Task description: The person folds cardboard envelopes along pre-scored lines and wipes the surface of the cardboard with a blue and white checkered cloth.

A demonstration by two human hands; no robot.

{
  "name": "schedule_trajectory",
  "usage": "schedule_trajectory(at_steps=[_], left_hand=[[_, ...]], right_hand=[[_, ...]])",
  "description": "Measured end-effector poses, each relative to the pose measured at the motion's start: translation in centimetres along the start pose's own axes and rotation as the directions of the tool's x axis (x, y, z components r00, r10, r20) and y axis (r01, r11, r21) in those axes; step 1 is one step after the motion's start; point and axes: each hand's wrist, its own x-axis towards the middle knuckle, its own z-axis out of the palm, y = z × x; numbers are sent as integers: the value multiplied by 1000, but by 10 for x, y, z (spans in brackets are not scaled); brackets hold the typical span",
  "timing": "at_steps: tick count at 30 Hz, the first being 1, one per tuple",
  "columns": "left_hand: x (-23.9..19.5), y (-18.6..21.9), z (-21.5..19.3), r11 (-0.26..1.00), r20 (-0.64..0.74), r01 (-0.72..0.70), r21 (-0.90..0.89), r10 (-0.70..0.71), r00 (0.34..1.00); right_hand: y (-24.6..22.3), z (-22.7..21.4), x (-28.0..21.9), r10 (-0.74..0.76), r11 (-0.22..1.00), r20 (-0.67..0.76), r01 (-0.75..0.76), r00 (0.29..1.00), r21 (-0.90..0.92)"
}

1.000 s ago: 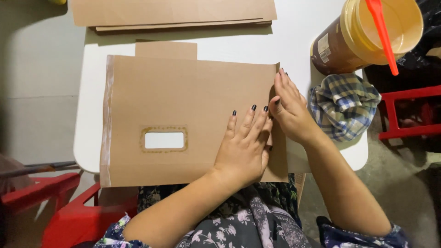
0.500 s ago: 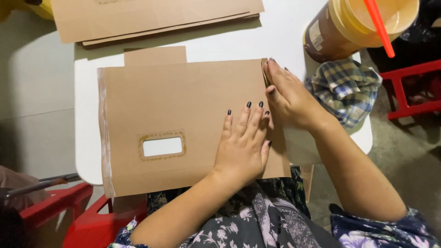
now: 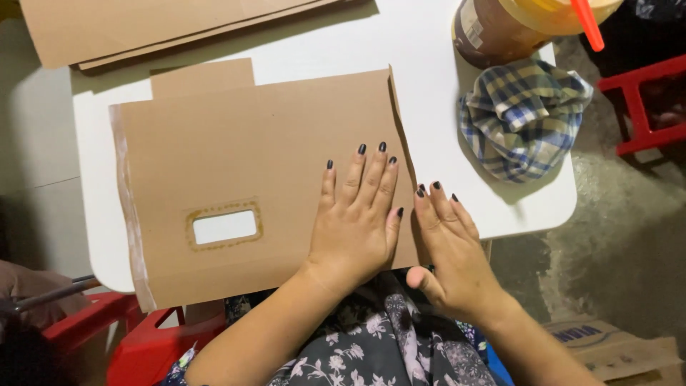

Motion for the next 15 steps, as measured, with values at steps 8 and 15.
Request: schedule_trajectory(at_steps=[8, 15], left_hand=[[9, 3, 2, 999, 3, 37, 34, -37, 999], [24, 8, 8, 997, 29, 53, 48, -55, 998]], right_hand=[[-11, 21, -12, 54, 985, -422, 21, 905, 172], [-6, 25, 3, 13, 997, -496, 27, 868, 73]])
